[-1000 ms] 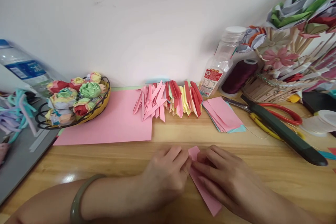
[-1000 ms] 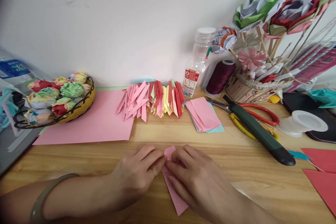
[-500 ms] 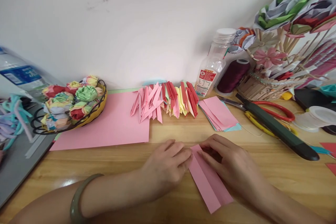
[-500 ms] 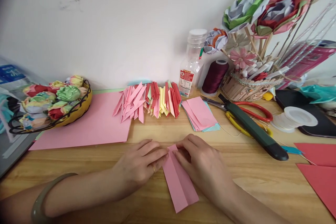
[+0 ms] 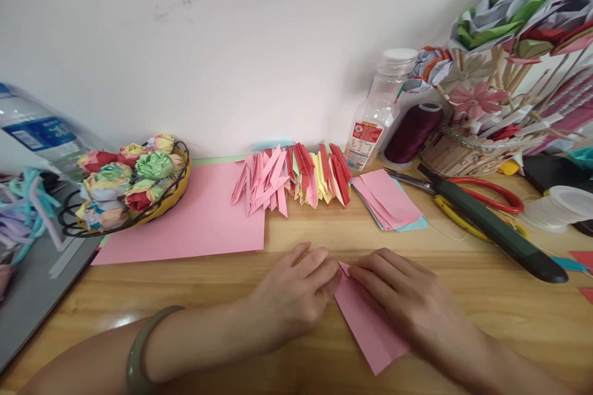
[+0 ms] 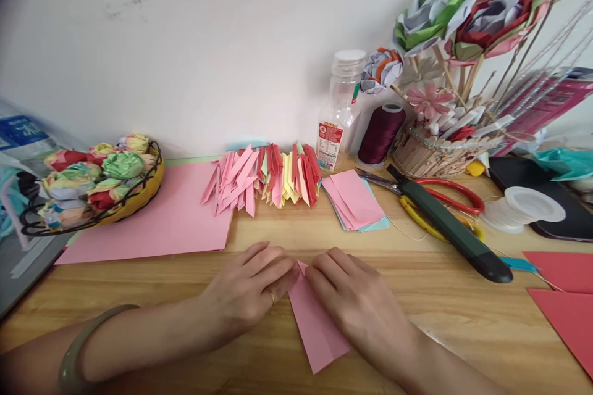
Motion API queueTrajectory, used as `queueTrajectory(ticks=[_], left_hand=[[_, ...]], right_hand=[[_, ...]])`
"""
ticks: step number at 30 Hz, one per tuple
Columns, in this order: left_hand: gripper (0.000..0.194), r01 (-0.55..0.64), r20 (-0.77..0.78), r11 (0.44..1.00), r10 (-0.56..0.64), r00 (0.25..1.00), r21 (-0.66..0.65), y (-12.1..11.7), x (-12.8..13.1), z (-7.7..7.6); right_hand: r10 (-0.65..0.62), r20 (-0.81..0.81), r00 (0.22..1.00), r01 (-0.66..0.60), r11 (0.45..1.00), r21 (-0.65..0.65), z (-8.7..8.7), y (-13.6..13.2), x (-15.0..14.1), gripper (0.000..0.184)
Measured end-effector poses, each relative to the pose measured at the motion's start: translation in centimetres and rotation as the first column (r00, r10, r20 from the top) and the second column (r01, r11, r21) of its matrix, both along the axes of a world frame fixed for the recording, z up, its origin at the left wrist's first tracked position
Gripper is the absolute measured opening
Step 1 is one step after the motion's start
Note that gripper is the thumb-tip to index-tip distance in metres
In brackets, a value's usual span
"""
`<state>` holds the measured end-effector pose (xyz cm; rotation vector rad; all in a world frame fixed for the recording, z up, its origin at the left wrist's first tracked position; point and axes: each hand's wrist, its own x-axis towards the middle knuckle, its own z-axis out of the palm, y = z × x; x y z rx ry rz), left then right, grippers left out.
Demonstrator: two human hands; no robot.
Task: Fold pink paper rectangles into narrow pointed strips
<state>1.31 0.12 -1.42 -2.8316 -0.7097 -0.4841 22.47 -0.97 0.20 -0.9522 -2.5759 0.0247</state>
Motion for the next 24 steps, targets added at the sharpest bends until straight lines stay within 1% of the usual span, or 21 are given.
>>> queueTrajectory(ticks=[3,7,14,16,19,21,24], left_hand=[[0.018,0.016,0.013,0.999,-0.016,1.000,0.029,-0.12,-0.11,-0.08],[0.025,0.041,0.022,0.995,-0.043,0.999,0.086,-0.15,-0.20,0.10],[0.026,0.042,0.042,0.996,-0.045,0.998,0.073,-0.04,-0.06,0.35],[0.025,0.040,0.050,0.997,-0.043,0.998,0.061,0.03,-0.08,0.34],[0.023,0.044,0.060,0.998,-0.046,0.997,0.047,0.24,-0.14,0.35],[0.023,0.048,0.056,0.998,-0.050,0.997,0.040,0.44,-0.17,0.42],[0.024,0.065,0.062,0.997,-0.068,0.996,0.044,0.65,-0.13,0.60]], right_hand=[[0.026,0.022,0.999,-0.028,0.998,0.063,0.18,0.03,-0.16,0.030],[0.041,0.053,0.998,-0.048,0.990,0.134,0.35,0.06,-0.39,0.034],[0.047,0.115,0.992,-0.070,0.976,0.208,0.32,0.01,-0.50,0.036],[0.055,0.130,0.990,-0.079,0.978,0.193,0.32,0.00,-0.46,0.035],[0.071,0.136,0.988,-0.088,0.989,0.118,0.29,-0.01,-0.29,0.032],[0.074,0.116,0.991,-0.079,0.996,0.043,0.24,-0.02,-0.12,0.028],[0.036,0.053,0.998,-0.031,0.995,-0.091,0.12,-0.05,0.09,0.020]])
